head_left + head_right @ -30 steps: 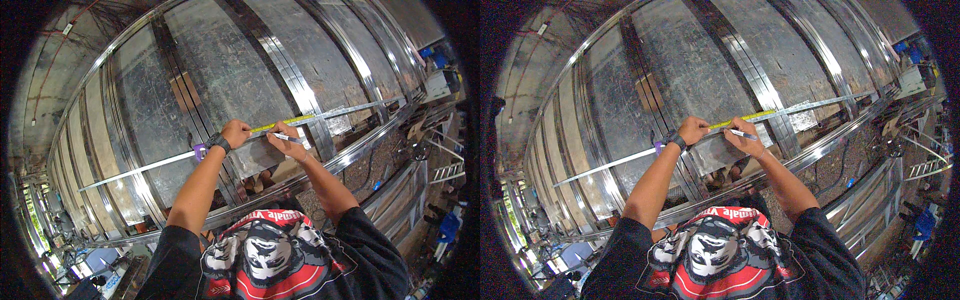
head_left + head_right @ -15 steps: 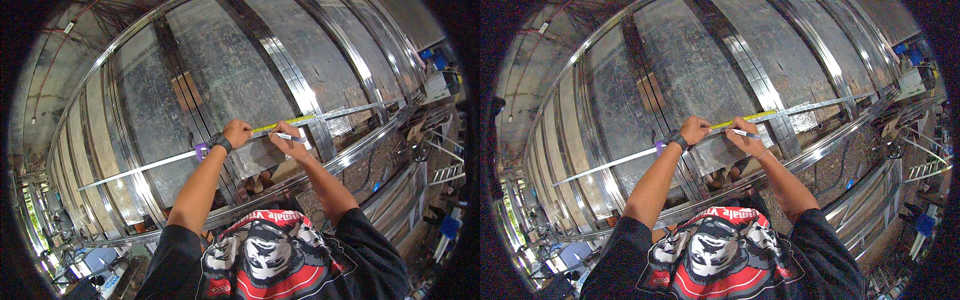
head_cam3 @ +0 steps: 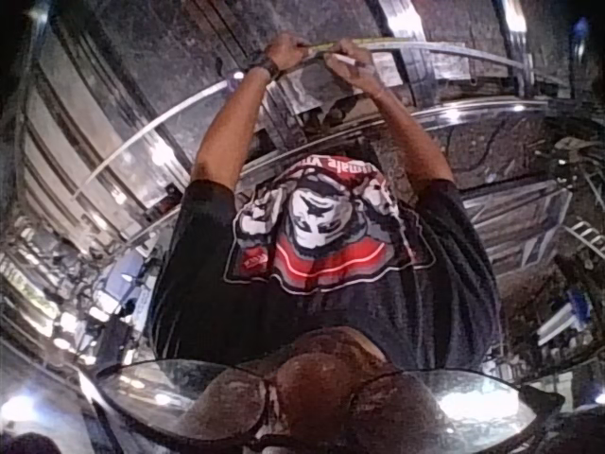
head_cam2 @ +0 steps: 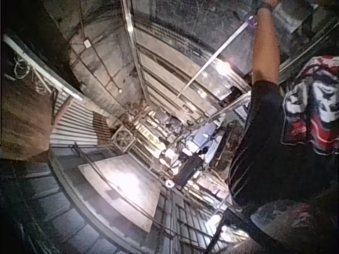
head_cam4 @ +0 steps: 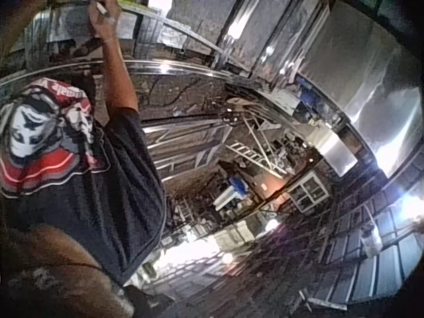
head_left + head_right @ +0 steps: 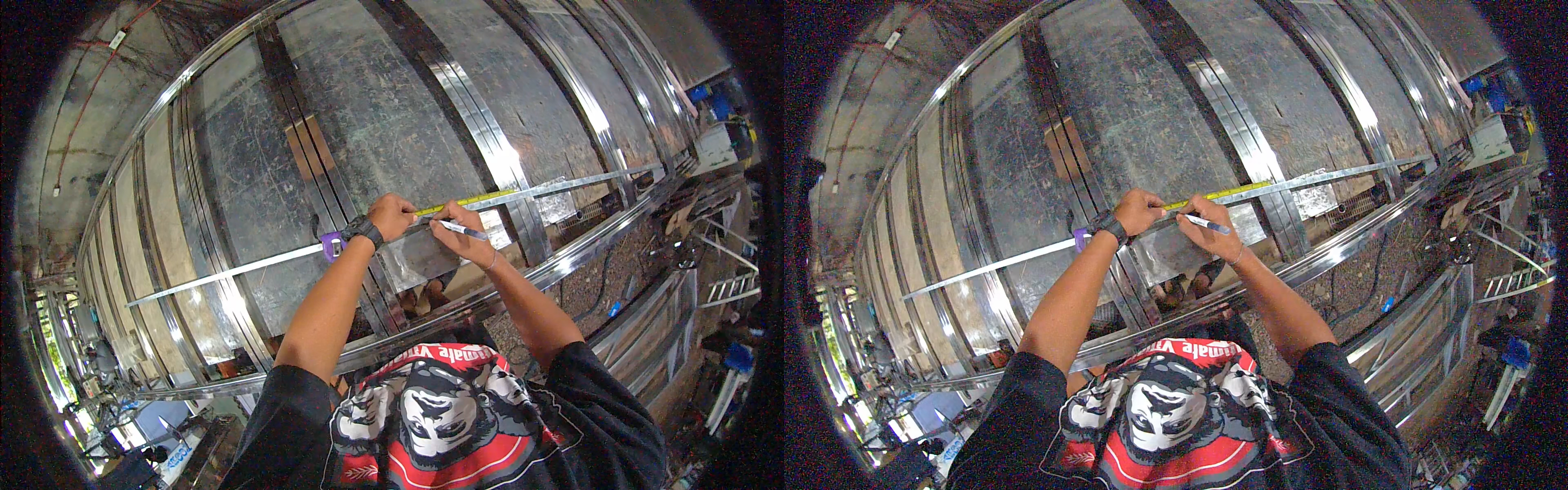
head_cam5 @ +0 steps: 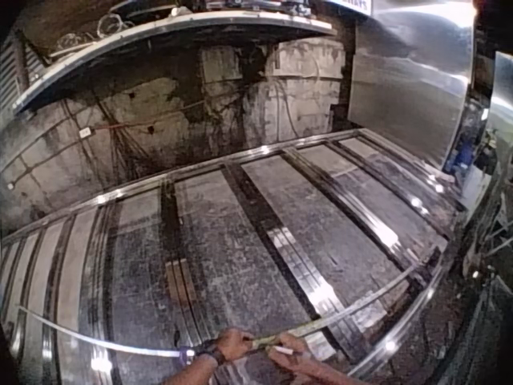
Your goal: The person measures a metal frame structure using a tape measure and marks measurement points with a marker. The person repeatedly extends the tape measure across different sections of the frame and makes marks at specific intervals.
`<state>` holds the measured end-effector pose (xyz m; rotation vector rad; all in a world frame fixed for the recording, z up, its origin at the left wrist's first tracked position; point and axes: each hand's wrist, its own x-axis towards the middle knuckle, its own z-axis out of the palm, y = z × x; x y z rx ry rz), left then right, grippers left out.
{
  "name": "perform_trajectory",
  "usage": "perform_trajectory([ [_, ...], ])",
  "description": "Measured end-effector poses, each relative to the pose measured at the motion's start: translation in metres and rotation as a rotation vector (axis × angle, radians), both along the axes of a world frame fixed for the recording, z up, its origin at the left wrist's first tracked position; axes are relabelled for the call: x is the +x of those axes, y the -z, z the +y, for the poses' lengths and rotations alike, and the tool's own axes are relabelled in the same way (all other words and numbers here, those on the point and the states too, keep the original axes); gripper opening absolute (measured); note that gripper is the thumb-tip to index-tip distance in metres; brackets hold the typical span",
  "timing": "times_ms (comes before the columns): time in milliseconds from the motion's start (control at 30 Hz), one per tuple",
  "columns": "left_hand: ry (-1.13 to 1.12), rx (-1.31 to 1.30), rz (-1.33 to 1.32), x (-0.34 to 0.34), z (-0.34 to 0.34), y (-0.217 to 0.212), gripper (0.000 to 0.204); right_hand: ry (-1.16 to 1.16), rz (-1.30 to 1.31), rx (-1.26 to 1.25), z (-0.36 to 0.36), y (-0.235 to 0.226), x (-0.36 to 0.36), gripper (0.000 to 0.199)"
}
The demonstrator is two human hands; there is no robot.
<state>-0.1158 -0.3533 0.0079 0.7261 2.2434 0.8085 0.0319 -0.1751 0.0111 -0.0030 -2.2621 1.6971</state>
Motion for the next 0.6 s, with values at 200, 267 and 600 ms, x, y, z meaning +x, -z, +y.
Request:
perform_trajectory([
  [200,-0.010,0.018,-0.023,-0.0007,-0.0009,0.0092,0.024,-0.002,-0.057,0.031,-0.0017,-0.0001,-0.0007,0.018],
  [267,-0.006,0.014,-0.022,-0.0005,0.0012,0.0063,0.024,0.004,-0.074,0.015,-0.0013,0.0021,0.0000,0.018],
  [600,0.018,0.019,0.002,0.0068,-0.0051,0.0050,0.024,-0.026,-0.047,0.036,-0.0053,0.0023,0.0048,0.019],
])
